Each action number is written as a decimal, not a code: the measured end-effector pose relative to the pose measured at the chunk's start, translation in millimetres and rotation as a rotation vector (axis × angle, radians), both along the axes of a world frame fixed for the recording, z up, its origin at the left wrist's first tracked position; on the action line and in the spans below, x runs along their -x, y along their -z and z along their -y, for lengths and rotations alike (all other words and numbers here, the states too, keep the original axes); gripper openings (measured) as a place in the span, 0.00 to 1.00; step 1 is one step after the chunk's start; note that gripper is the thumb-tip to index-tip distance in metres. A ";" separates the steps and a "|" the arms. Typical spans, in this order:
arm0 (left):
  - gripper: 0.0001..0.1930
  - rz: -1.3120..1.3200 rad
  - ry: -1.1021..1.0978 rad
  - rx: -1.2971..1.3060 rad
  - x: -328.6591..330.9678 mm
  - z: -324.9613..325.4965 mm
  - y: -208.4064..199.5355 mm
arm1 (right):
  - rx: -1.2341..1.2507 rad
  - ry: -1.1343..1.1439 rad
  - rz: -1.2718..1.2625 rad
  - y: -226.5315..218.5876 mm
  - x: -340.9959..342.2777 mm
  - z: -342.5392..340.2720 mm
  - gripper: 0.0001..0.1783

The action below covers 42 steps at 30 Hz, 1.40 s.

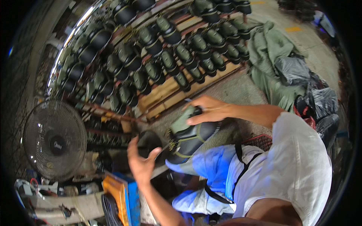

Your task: The person applies adhesive to the seams of several shoes using a precision applicator tool, handling each shoe one at a time and placing them back onto a storage rack.

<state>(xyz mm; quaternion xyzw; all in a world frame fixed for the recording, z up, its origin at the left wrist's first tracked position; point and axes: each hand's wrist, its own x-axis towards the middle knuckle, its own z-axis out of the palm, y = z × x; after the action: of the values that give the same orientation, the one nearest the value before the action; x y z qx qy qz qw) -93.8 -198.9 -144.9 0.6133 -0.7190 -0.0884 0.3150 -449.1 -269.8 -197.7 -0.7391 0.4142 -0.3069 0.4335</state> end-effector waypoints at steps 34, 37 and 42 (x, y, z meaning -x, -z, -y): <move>0.28 0.519 -0.258 -0.417 -127.3 2.7 -35.2 | 0.813 1.249 -0.838 -98.0 346.1 285.4 0.34; 0.27 0.711 -0.358 -0.440 -108.1 -6.1 -52.3 | 0.614 1.207 -0.856 -115.2 314.4 298.6 0.34; 0.26 0.493 -0.268 -0.412 -145.8 0.7 -26.5 | 0.537 1.312 -0.757 -120.6 305.5 301.9 0.36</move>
<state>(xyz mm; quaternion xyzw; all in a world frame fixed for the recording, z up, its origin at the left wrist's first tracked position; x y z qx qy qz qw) 52.0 -199.6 -118.4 0.7560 -0.6534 -0.0388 0.0102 -754.5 -571.7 -77.1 -0.4780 0.7951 -0.3166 -0.1976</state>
